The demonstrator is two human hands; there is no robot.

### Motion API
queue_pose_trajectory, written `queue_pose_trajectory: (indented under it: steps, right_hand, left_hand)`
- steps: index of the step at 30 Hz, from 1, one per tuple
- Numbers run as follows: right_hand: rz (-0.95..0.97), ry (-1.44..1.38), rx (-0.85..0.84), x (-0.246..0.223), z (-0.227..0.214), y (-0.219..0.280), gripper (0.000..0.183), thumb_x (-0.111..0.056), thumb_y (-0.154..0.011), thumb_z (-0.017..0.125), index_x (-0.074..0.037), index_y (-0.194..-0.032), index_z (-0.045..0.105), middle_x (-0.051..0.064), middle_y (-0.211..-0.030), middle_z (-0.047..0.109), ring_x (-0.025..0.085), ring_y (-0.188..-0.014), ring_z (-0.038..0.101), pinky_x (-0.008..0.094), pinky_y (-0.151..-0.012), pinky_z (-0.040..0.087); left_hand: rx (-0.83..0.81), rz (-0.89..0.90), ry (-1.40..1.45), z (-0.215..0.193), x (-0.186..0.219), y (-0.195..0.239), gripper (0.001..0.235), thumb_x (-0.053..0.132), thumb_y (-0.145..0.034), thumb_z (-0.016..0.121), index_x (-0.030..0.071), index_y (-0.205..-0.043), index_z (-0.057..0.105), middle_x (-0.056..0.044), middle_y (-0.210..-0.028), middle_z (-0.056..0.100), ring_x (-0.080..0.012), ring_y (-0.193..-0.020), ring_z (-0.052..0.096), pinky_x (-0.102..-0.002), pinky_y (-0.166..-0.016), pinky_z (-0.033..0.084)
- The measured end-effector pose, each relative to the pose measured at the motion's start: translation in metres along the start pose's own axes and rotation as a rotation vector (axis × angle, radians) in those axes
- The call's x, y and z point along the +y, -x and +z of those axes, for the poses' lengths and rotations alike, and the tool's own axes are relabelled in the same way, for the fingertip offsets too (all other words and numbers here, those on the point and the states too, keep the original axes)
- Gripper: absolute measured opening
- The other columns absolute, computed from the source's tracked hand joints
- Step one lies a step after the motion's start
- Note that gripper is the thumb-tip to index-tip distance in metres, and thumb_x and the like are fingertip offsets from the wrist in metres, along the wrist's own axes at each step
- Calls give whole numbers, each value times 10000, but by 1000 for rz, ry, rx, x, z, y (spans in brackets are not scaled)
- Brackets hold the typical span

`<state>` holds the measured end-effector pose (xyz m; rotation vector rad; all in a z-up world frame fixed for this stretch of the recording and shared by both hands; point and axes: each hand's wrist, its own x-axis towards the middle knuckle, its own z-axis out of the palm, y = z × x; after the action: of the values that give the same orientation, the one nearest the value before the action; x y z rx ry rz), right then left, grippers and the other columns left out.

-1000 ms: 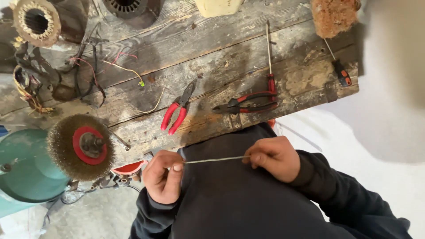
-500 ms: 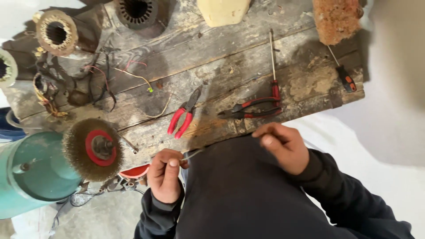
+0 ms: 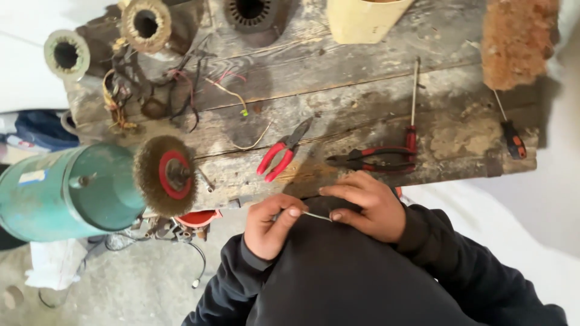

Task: Stripping insulation and extracting copper wire from dismantled electric motor components using pliers.

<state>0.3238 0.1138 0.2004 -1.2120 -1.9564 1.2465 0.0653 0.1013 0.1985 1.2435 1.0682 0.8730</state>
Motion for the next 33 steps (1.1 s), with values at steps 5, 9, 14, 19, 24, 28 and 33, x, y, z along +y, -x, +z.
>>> queue_pose_trajectory:
  steps: [5, 9, 14, 19, 24, 28, 33]
  right_hand:
    - [-294, -183, -53, 4, 2, -6, 290, -218, -950, 677, -40, -1179, 680, 108, -1009, 684, 304, -973, 659, 405, -843, 515]
    - [-190, -147, -175, 6, 3, -4, 160, -230, -929, 742, -86, -996, 727, 56, -875, 737, 270, -824, 700, 391, -719, 510]
    - [-235, -83, -108, -1, 3, -2, 105, -159, -922, 725, -66, -970, 722, 72, -849, 724, 275, -747, 686, 371, -629, 496]
    - [-181, -8, -99, 4, 6, 3, 125, -161, -885, 754, -59, -956, 752, 72, -745, 687, 270, -644, 637, 384, -576, 464]
    - [-130, -2, -40, 10, 14, 7, 131, -121, -893, 732, -67, -1004, 779, 68, -742, 680, 250, -680, 652, 363, -618, 491]
    - [-97, -114, 26, 12, 23, 0, 130, -119, -908, 730, -56, -1017, 759, 68, -828, 738, 233, -740, 711, 335, -679, 542]
    - [-212, -52, 73, 21, 27, -2, 123, -133, -922, 751, -45, -1004, 726, 105, -935, 746, 279, -849, 731, 349, -764, 558]
  left_hand:
    - [-59, 99, -282, 5, 12, -4, 108, 131, -980, 693, 29, -992, 724, -96, -909, 743, -239, -813, 724, -333, -738, 562]
    - [-41, 143, -352, 2, 22, -7, 83, 129, -956, 725, 47, -970, 726, -86, -889, 736, -264, -790, 721, -340, -707, 558]
    - [24, 292, -506, 3, 36, -6, 66, 115, -910, 756, 70, -940, 716, -76, -873, 725, -283, -758, 693, -362, -675, 540]
    - [87, 244, -309, 6, 11, 5, 105, 131, -973, 724, 59, -1047, 705, -83, -958, 735, -242, -854, 706, -336, -775, 558]
    - [-55, 46, 268, 17, -22, 2, 447, 231, -1039, 681, 28, -1404, 525, -90, -1260, 676, -161, -1079, 654, -316, -981, 520]
    - [-144, -95, 730, 29, -23, -7, 698, 299, -1037, 620, 73, -1596, 268, -120, -1415, 599, -162, -1212, 599, -323, -1075, 462]
    - [-110, -94, 732, 34, -26, -6, 404, 266, -1095, 558, -1, -1395, 513, -114, -1264, 670, -144, -1141, 629, -305, -1023, 493]
